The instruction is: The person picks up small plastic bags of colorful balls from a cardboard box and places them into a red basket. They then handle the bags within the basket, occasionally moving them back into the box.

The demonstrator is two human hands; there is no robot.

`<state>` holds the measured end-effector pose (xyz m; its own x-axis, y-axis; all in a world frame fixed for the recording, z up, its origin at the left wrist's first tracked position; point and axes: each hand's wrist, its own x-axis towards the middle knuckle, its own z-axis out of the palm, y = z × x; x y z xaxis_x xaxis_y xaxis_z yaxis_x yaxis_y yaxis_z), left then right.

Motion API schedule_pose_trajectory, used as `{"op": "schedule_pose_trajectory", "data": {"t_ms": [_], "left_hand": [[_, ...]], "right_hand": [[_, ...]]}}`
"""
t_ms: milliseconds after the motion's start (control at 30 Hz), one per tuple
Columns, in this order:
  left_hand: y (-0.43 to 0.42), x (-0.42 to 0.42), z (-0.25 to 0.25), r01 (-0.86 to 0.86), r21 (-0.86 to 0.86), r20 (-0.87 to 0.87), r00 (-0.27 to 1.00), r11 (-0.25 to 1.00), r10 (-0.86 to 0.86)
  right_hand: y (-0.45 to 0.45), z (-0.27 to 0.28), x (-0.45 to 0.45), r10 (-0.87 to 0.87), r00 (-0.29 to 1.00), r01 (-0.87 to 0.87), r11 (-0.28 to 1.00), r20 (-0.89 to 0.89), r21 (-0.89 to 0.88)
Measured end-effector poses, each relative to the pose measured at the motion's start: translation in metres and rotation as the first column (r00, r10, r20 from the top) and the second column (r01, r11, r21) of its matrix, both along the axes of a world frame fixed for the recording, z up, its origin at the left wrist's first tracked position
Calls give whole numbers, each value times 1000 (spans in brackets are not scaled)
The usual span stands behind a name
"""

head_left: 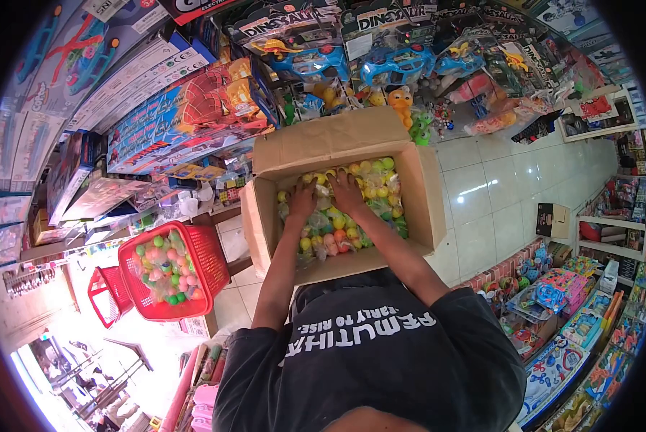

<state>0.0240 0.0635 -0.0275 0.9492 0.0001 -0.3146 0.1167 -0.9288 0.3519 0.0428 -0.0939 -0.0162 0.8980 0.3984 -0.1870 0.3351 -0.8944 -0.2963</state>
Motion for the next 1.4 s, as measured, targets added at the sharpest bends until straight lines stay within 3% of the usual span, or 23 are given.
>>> {"op": "schedule_pose_trajectory", "data": {"t_ms": [267,500,567,600,667,800,900,967,1000,1067,1100,1167,1200,1267,1300,1367,1400], "left_hand": [[-7,-4,2,31,77,-91,996,997,-24],[-12,-5,0,21,132,-53,998,991,-14],[-11,-1,2,-3,44,-122,993,999,9],[-10,-1,7,-1,42,-114,994,999,6],[-10,-4,16,8,50,-85,996,999,-3],[-11,-13,33,-37,-62,-21,999,997,36],[-10,-31,53,-53,-129,14,998,990,55],[-7,-50,68,2,-383,182,980,924,73],[-6,-59,72,0,-383,181,981,924,74],[-2,-79,79,52,-672,109,994,738,29],[-3,-90,88,45,-671,103,994,740,33],[-11,-109,110,-165,-871,-157,986,463,56],[-16,-117,119,-166,-871,-156,986,463,60],[-24,-131,134,-439,-893,-437,898,101,43],[-27,-137,141,-437,-894,-433,899,99,58],[-35,-148,153,-404,-912,-404,915,74,19],[-38,-154,156,-404,-912,-403,915,70,34]], "right_hand": [[-3,-1,-7,59,998,-59,998,0,-30],[-3,-9,-10,54,998,-53,998,27,-46],[-3,0,-8,28,995,-31,999,-101,-36],[-3,6,-7,25,995,-28,999,-93,-37],[-4,16,-5,-3,969,-1,1000,-248,-17],[-15,13,-9,-32,972,52,995,-231,81],[-28,9,-22,-77,992,95,978,-102,184],[-37,9,-32,-119,987,149,935,-110,322],[-40,13,-37,-118,987,148,935,-112,322],[-44,19,-48,-142,980,187,892,-138,411],[-44,23,-52,-137,980,185,892,-144,412],[-46,32,-58,-63,994,91,932,-90,351],[-49,36,-61,-59,994,86,932,-88,352],[-55,45,-64,60,996,-87,862,69,499],[-58,58,-65,75,994,-102,858,74,503],[-65,93,-68,214,909,90,737,-358,670],[-71,95,-72,229,906,78,737,-357,671]]}}
